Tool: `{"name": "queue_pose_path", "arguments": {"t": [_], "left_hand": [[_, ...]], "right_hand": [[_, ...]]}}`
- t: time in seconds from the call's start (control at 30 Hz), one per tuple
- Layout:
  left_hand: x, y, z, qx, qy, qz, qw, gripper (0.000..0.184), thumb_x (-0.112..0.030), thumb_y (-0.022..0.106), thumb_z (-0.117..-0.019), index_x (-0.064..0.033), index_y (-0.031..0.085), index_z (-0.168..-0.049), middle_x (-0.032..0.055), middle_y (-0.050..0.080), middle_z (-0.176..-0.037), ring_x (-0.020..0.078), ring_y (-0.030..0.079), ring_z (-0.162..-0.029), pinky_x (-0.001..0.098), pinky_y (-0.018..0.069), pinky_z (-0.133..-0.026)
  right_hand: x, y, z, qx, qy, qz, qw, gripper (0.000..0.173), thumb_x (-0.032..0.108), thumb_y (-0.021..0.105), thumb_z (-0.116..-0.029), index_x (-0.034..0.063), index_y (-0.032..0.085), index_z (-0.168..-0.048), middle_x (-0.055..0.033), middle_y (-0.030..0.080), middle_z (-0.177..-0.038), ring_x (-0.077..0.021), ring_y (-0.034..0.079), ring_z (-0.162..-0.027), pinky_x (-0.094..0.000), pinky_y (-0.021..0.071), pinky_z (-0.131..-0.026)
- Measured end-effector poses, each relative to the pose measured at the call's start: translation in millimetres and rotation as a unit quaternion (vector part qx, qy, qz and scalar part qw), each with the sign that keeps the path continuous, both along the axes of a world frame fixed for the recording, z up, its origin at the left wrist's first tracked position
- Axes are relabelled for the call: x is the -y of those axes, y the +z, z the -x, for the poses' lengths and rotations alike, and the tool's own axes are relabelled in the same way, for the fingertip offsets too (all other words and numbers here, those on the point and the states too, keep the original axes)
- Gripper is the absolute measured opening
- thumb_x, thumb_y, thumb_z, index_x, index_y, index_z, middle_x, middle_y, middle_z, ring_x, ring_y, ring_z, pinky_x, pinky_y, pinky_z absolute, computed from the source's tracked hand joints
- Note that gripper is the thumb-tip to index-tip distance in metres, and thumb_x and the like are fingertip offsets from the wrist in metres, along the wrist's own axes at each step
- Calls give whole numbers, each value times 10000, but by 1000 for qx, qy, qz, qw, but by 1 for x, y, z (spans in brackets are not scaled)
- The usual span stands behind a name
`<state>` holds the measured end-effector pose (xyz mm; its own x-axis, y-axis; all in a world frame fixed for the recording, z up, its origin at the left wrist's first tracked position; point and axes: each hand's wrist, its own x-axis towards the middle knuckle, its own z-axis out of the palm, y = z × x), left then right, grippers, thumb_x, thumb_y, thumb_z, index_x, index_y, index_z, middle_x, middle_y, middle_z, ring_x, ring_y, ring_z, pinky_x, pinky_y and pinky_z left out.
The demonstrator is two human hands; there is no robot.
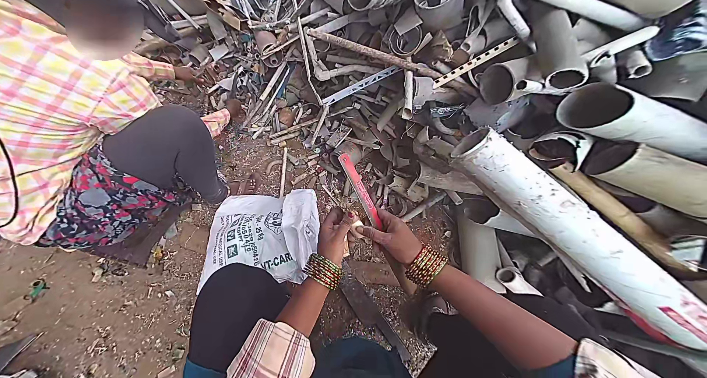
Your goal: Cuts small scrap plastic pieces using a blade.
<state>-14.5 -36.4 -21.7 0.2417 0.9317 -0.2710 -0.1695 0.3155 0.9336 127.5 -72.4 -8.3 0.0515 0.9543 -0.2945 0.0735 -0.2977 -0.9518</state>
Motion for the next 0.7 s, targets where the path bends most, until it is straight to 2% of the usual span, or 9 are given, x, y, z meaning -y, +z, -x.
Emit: {"name": "queue_pose_path", "arguments": {"t": [0.17,0.27,0.4,0.5,0.6,0.7], "left_hand": [[3,4,1,5,-56,20,998,301,-110,379,-1105,55,464,-1341,56,623,-891,46,584,-543,188,523,-505],[6,4,1,-17,-64,3,998,317,-120,362,-1110,61,484,-1340,24,595,-804,30,551,-527,176,503,-505],[8,4,2,-27,-80,3,996,325,-129,353,-1115,56,485,-1347,43,632,-884,20,567,-550,161,494,-495],[10,5,1,-13,-74,15,997,243,-97,379,-1097,38,469,-1278,41,625,-876,20,566,-541,157,491,-482],[11,3,2,-10,-89,0,996,160,-38,440,-1059,33,477,-1198,25,618,-876,1,558,-536,146,489,-487],[12,0,3,-15,-131,-25,991,170,-27,493,-1029,43,515,-1182,13,624,-886,-9,567,-560,141,494,-508]], "right_hand": [[-5,3,-10,13,-21,10,1000,218,178,588,-1046,-3,544,-1157,-2,582,-807,-26,547,-550,-191,510,-556],[-8,3,-16,27,-37,4,999,215,200,533,-1076,-6,559,-1130,-6,578,-802,-24,538,-551,-184,499,-565],[-5,7,-17,28,-40,7,999,193,153,481,-1081,-9,546,-1161,-19,565,-820,-32,535,-578,-184,485,-581],[-2,8,-17,25,-32,-3,999,209,142,501,-1066,-21,551,-1186,-18,564,-811,-34,538,-588,-190,485,-590],[-1,8,-18,19,-32,-15,999,213,178,518,-1073,-12,567,-1153,-8,566,-802,-23,528,-584,-180,475,-584],[-3,9,-21,-7,-41,-6,999,191,190,582,-1048,8,567,-1103,6,571,-750,-21,520,-546,-171,468,-556]]}}
